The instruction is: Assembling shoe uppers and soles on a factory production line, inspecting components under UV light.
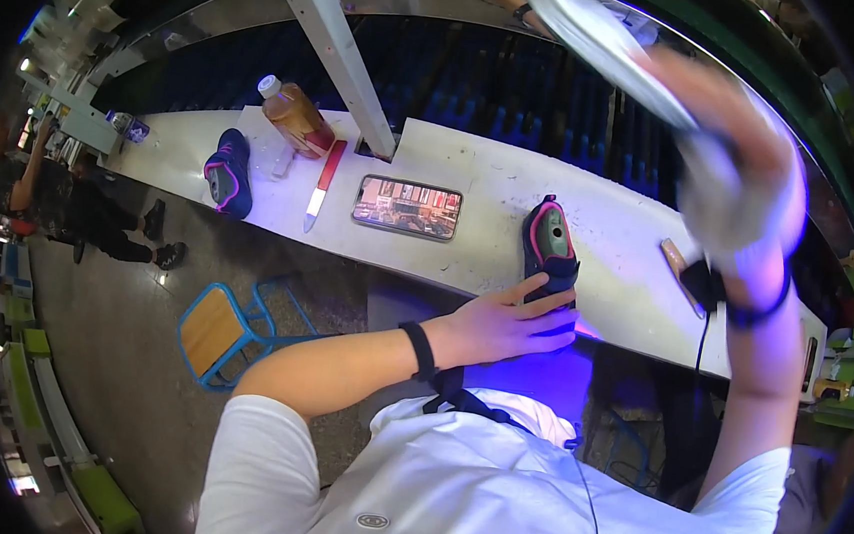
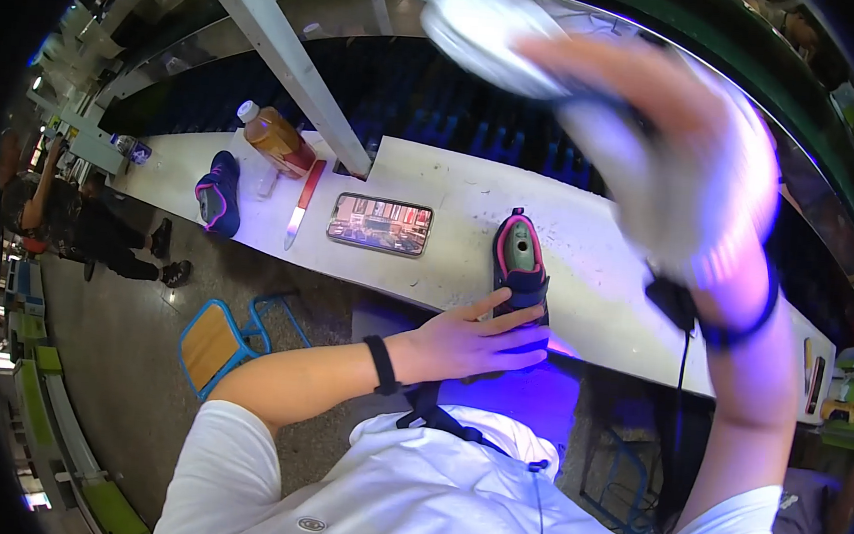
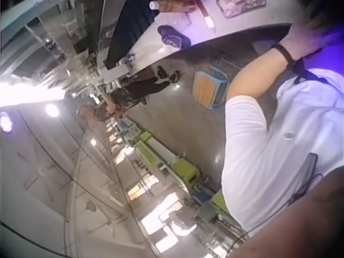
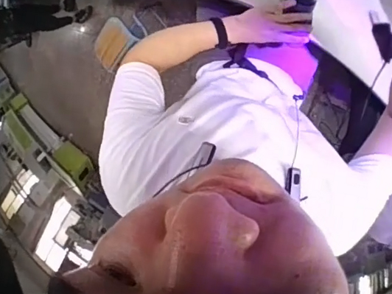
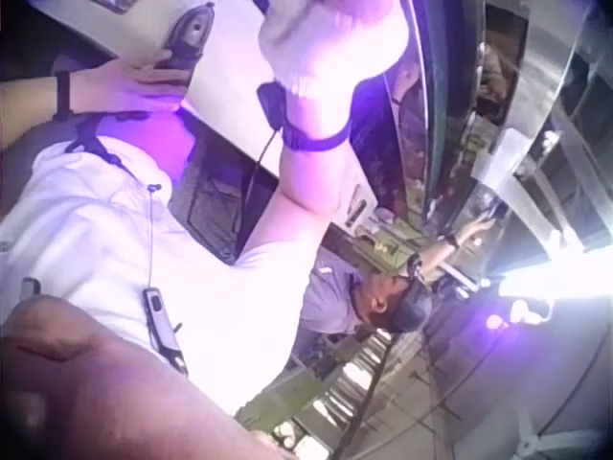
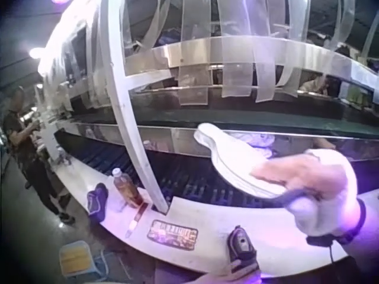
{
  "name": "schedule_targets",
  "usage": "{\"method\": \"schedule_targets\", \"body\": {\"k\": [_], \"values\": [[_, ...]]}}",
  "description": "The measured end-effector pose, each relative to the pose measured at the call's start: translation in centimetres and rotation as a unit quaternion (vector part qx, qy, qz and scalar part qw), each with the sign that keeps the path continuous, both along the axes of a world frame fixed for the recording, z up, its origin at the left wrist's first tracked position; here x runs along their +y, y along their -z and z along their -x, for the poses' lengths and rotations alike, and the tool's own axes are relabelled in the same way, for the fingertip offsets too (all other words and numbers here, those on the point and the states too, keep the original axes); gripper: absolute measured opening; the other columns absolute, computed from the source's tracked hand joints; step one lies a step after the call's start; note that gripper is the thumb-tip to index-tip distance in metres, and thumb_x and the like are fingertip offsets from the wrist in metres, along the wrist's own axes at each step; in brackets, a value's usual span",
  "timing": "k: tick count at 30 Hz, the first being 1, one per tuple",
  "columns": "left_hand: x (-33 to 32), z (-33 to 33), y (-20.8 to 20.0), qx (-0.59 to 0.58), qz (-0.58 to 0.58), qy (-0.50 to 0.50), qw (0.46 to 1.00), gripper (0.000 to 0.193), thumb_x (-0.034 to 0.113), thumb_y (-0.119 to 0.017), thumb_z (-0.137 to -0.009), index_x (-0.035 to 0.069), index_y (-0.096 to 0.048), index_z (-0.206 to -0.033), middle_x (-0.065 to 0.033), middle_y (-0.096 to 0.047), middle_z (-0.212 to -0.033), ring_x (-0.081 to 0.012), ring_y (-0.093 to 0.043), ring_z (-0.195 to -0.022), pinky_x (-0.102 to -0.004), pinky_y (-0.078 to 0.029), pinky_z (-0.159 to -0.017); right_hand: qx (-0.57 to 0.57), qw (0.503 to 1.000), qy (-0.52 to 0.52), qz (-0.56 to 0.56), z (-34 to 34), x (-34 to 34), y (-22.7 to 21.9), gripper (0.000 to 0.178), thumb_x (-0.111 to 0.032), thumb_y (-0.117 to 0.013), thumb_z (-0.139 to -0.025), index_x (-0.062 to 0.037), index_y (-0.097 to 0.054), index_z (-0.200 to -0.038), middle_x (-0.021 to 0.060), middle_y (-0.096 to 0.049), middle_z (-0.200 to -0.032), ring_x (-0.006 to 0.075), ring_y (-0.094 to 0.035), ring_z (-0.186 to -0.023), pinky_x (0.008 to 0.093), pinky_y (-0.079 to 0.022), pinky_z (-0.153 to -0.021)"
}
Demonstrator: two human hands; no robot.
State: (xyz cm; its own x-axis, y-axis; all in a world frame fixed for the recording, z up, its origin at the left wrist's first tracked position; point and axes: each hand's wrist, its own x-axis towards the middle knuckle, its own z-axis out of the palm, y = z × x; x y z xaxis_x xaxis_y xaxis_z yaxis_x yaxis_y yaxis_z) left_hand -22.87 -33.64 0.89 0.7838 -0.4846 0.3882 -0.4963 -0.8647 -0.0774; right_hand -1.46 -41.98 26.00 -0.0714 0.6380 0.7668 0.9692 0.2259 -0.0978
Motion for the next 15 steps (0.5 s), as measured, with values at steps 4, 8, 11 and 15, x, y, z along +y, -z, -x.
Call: {"method": "schedule_targets", "body": {"k": [4,8,11,15], "values": [[-0.8,-1.9,0.5,-0.102,0.110,-0.010,0.989,0.040,0.018,-0.063,-0.092,0.006,-0.069,-0.130,-0.0117,-0.067,-0.143,-0.0322,-0.055,-0.144,-0.0572,-0.037,-0.126,0.331,0.921,0.168,-0.116,0.9,-13.3,6.7,0.024,-0.015,-0.057,-0.111,0.0029,-0.072,-0.113,0.0114,-0.075,-0.114,0.0172,-0.069,-0.104,0.0309,-0.052,-0.096],[-0.4,-5.2,-6.0,-0.122,0.379,-0.091,0.913,0.047,0.011,-0.075,-0.087,-0.001,-0.065,-0.132,-0.0195,-0.069,-0.136,-0.0384,-0.065,-0.132,-0.0500,-0.053,-0.113,0.368,0.889,0.246,0.115,1.4,-17.9,10.7,0.019,-0.013,-0.059,-0.108,0.0028,-0.068,-0.115,0.0076,-0.073,-0.109,0.0150,-0.066,-0.097,0.0287,-0.051,-0.092],[-1.5,-4.0,-10.1,-0.063,0.501,-0.134,0.853,0.045,0.012,-0.075,-0.096,-0.004,-0.061,-0.136,-0.0237,-0.072,-0.125,-0.0371,-0.073,-0.117,-0.0429,-0.058,-0.102,0.450,0.868,0.208,-0.004,3.3,-17.9,16.3,0.027,-0.022,-0.061,-0.110,0.0039,-0.066,-0.119,0.0102,-0.073,-0.108,0.0175,-0.069,-0.097,0.0311,-0.053,-0.092],[-2.8,-3.4,-7.5,-0.042,0.546,-0.167,0.820,0.042,0.015,-0.078,-0.097,-0.003,-0.059,-0.129,-0.0250,-0.073,-0.118,-0.0406,-0.075,-0.103,-0.0431,-0.061,-0.086,0.640,0.757,0.082,-0.103,4.8,-16.4,18.2,0.059,-0.052,-0.070,-0.102,0.0009,-0.061,-0.126,0.0133,-0.073,-0.112,0.0227,-0.072,-0.101,0.0370,-0.057,-0.094]]}}
